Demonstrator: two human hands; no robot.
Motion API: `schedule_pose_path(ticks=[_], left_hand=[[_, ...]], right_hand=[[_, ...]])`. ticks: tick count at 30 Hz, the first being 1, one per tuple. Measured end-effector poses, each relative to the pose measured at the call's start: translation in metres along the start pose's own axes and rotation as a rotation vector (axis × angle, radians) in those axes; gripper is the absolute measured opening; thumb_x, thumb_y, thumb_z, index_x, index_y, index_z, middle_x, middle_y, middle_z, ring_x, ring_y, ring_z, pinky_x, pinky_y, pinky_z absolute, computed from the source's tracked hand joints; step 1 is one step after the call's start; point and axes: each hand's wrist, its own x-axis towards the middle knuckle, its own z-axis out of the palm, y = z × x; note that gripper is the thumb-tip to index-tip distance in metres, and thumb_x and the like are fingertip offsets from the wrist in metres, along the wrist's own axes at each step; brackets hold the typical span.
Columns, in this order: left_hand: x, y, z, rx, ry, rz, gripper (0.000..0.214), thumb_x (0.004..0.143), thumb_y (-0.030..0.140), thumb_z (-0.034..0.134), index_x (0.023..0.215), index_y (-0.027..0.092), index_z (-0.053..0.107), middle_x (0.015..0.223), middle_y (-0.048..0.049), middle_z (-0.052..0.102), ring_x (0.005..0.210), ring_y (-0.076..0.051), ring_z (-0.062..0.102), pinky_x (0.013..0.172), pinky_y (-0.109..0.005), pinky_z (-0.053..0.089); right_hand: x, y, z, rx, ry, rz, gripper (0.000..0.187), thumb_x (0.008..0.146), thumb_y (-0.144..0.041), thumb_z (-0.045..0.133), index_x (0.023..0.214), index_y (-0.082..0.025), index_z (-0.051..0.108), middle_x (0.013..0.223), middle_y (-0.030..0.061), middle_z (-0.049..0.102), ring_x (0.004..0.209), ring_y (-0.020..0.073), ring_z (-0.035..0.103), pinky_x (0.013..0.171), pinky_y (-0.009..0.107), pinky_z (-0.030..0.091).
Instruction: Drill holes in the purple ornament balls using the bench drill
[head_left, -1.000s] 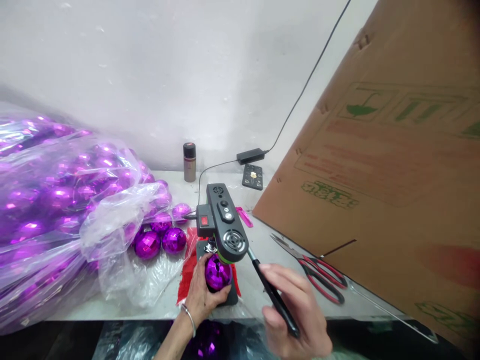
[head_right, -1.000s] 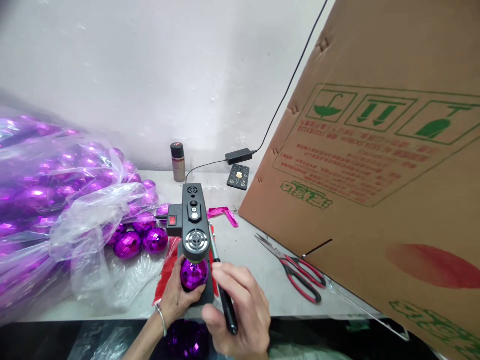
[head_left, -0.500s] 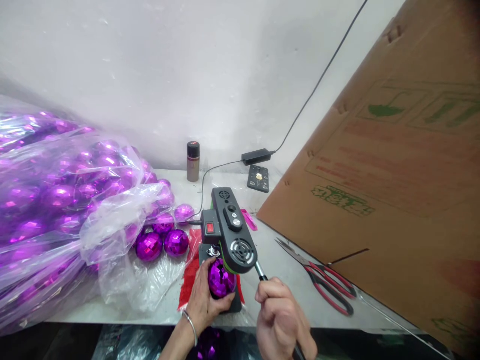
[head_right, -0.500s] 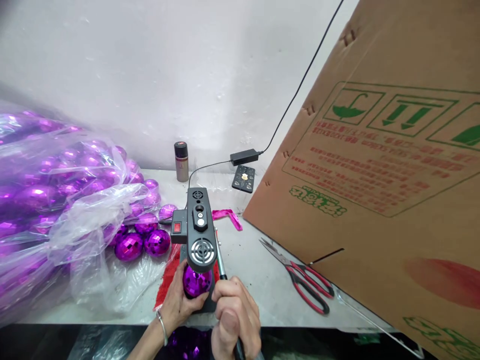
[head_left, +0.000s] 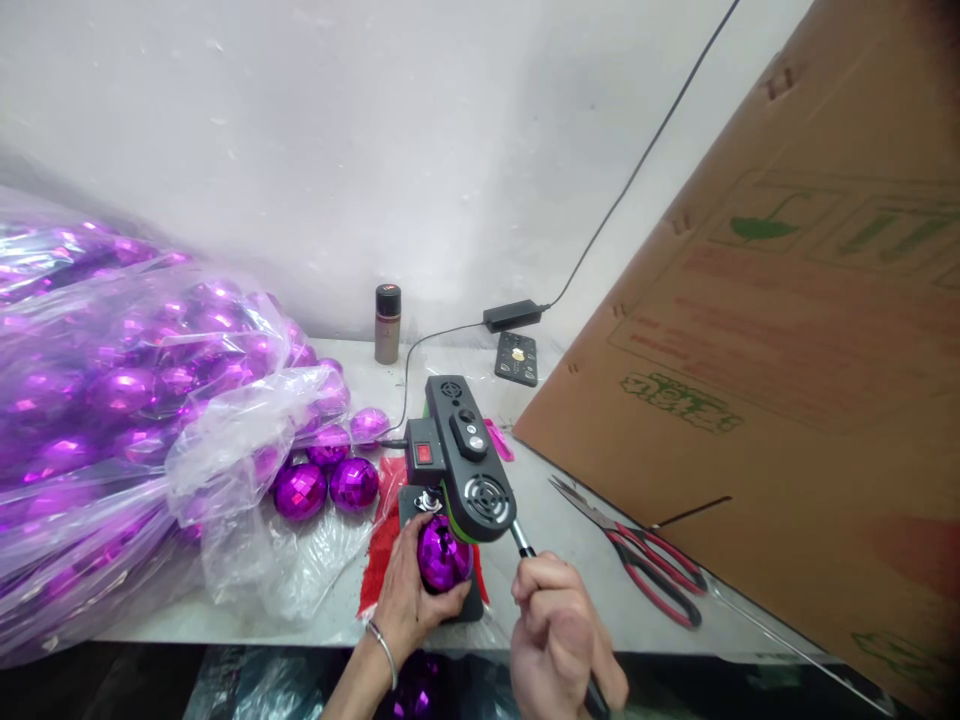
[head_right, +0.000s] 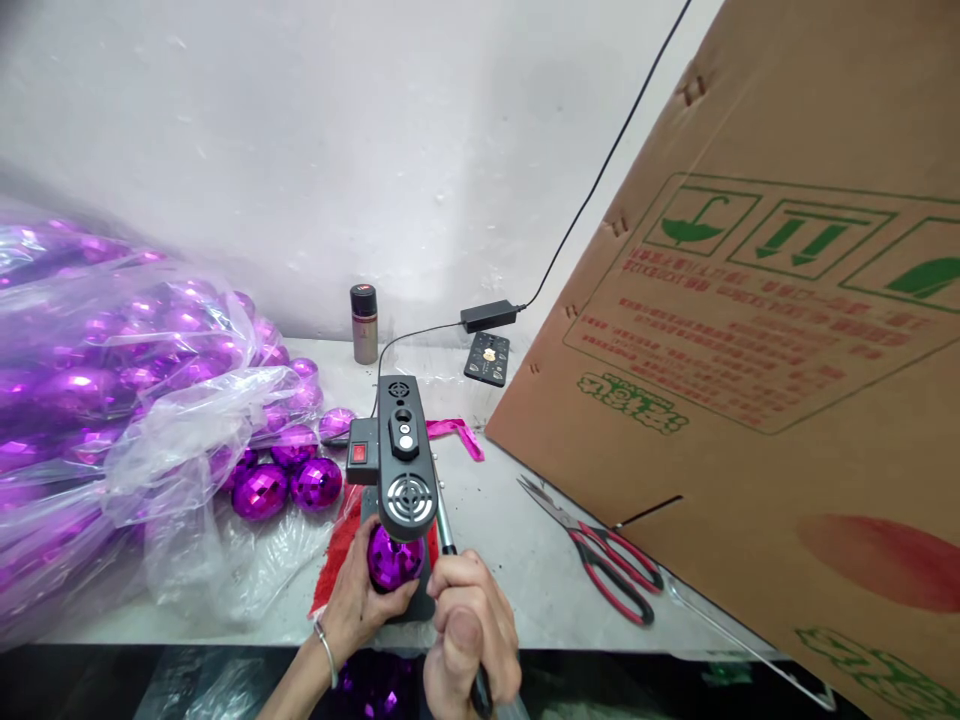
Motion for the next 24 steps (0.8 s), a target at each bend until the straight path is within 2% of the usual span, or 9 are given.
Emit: schedule_pose_path(ticks=[5, 11, 19, 24], left_hand=[[0.0001, -0.0021, -0.0002, 0.002, 0.0, 0.005, 0.087, 0.065, 0.043, 0.086, 0.143, 0.017, 0.058, 0.143, -0.0209, 0.072, 0.138, -0.043, 0.068, 0.122, -0.068, 0.051], [0.0009, 0.0003, -0.0011, 0.013, 0.0, 0.014, 0.085, 0.065, 0.041, 0.086, 0.142, 0.016, 0.058, 0.14, -0.0213, 0.073, 0.135, -0.044, 0.07, 0.12, -0.068, 0.053], [0.0007, 0.0026, -0.0016, 0.061, -0.004, 0.018, 0.085, 0.066, 0.037, 0.087, 0.144, 0.017, 0.059, 0.137, -0.0187, 0.074, 0.13, -0.041, 0.072, 0.116, -0.064, 0.057], [0.002, -0.0005, 0.0052, 0.029, 0.023, 0.041, 0.086, 0.064, 0.032, 0.088, 0.143, 0.016, 0.059, 0.136, -0.0192, 0.074, 0.129, -0.041, 0.072, 0.115, -0.065, 0.057]], right_hand=[[-0.0022, 0.0004, 0.0008, 0.018, 0.012, 0.022, 0.052, 0.118, -0.027, 0.041, 0.067, -0.021, 0.044, 0.071, -0.0047, 0.053, 0.058, 0.0084, 0.048, 0.056, 0.028, 0.037], [-0.0053, 0.0, -0.0016, 0.015, 0.008, 0.059, 0.052, 0.117, -0.028, 0.043, 0.067, -0.021, 0.047, 0.071, -0.004, 0.054, 0.059, 0.0092, 0.051, 0.055, 0.026, 0.04], [-0.0004, -0.0044, 0.0037, 0.017, 0.077, 0.075, 0.054, 0.116, -0.031, 0.048, 0.064, -0.02, 0.048, 0.065, -0.0051, 0.051, 0.055, 0.0094, 0.054, 0.05, 0.023, 0.041], [-0.0032, -0.0012, -0.0013, 0.045, 0.042, 0.068, 0.053, 0.113, -0.03, 0.053, 0.061, -0.02, 0.052, 0.067, -0.0017, 0.059, 0.052, 0.0101, 0.056, 0.045, 0.023, 0.044]])
